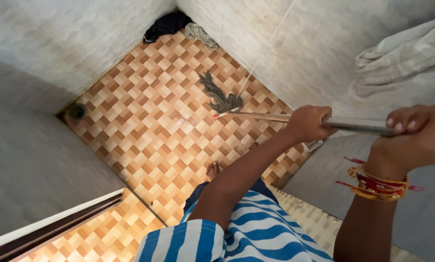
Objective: The person cleans the tiled floor of a room and a hallway using a mop.
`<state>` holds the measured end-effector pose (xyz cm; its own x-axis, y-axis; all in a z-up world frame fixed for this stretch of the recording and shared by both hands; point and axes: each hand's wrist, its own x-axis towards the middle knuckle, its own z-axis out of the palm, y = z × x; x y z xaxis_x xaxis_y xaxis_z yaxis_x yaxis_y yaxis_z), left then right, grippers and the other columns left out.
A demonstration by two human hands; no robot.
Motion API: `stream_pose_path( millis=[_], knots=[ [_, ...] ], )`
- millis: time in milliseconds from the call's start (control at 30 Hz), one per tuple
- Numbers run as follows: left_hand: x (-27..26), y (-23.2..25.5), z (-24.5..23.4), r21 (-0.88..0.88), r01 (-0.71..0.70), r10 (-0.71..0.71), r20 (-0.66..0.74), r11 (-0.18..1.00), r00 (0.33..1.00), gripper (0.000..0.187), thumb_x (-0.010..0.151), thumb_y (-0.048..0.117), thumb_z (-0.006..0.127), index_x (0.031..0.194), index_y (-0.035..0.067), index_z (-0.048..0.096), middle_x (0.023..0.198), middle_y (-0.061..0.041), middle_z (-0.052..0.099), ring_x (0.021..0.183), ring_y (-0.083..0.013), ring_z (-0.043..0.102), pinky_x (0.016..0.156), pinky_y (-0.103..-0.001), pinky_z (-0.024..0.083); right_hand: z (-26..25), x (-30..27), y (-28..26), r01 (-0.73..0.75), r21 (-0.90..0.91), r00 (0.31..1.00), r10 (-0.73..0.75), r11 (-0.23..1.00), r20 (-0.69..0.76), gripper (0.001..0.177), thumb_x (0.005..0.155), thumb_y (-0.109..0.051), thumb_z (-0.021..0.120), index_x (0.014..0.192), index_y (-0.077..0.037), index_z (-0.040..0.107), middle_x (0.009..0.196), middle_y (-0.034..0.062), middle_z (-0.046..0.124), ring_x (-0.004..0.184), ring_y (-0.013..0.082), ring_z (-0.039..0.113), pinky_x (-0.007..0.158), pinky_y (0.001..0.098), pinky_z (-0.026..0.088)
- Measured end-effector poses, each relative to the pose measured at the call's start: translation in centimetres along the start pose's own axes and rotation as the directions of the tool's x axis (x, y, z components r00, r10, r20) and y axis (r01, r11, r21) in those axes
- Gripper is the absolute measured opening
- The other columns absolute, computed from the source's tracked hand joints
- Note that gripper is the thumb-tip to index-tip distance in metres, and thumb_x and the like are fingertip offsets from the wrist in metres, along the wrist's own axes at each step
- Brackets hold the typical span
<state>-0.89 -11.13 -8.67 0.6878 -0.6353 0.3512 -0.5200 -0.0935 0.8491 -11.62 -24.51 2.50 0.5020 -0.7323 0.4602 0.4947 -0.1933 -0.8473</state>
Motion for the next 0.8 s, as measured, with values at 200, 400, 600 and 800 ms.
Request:
stream_pose_path(
  millis=[200,400,600,800],
  knots=[
    [-0.1,0.5,1.1,-0.025,-0.027,0.027,-0.02,0.999,0.999,0.038,0.07,0.041,0.08,0.071,0.011,0.057,0.063,-0.009,0.064,0.061,-0.0324,0.065,0.056,-0.045,0.049,-1.6,-0.3,-0.7,-0.034,-0.013,0.997,0.033,0.999,-0.073,0.047,0.112,-0.006,0.05,0.068,-0.012,0.036,0.064,0.0102,0.047,0.055,0.0192,0.043,0.06,0.0322,0.04],
    [-0.4,0.7,1.4,0.014,-0.002,0.002,-0.006,1.0,1.0,0.038,0.072,0.04,0.08,0.072,0.01,0.056,0.063,-0.009,0.064,0.062,-0.0322,0.066,0.057,-0.045,0.05,-1.7,-0.5,-1.0,-0.034,0.026,0.999,0.035,0.999,-0.028,0.047,0.115,-0.009,0.048,0.069,-0.012,0.037,0.065,0.0105,0.048,0.056,0.0191,0.043,0.06,0.0315,0.04],
    [-0.9,0.1,0.6,0.003,-0.044,0.044,-0.062,0.999,0.997,0.033,0.074,0.037,0.077,0.073,0.011,0.056,0.063,-0.007,0.063,0.06,-0.0302,0.065,0.056,-0.043,0.049,1.2,-1.4,-1.9,0.015,-0.04,1.0,-0.015,0.999,-0.011,0.043,0.11,-0.005,0.052,0.069,-0.008,0.04,0.066,0.0118,0.05,0.054,0.0208,0.047,0.059,0.031,0.04],
    [-1.0,-0.2,-0.6,0.001,-0.056,0.056,-0.126,0.998,0.99,0.038,0.079,0.04,0.077,0.07,0.011,0.054,0.059,-0.006,0.059,0.054,-0.0272,0.061,0.053,-0.041,0.047,4.6,-1.8,-2.8,0.041,0.05,0.999,-0.039,0.998,-0.036,0.041,0.112,-0.004,0.055,0.073,-0.003,0.045,0.065,0.0105,0.047,0.051,0.0208,0.046,0.055,0.0324,0.039]
  ],
)
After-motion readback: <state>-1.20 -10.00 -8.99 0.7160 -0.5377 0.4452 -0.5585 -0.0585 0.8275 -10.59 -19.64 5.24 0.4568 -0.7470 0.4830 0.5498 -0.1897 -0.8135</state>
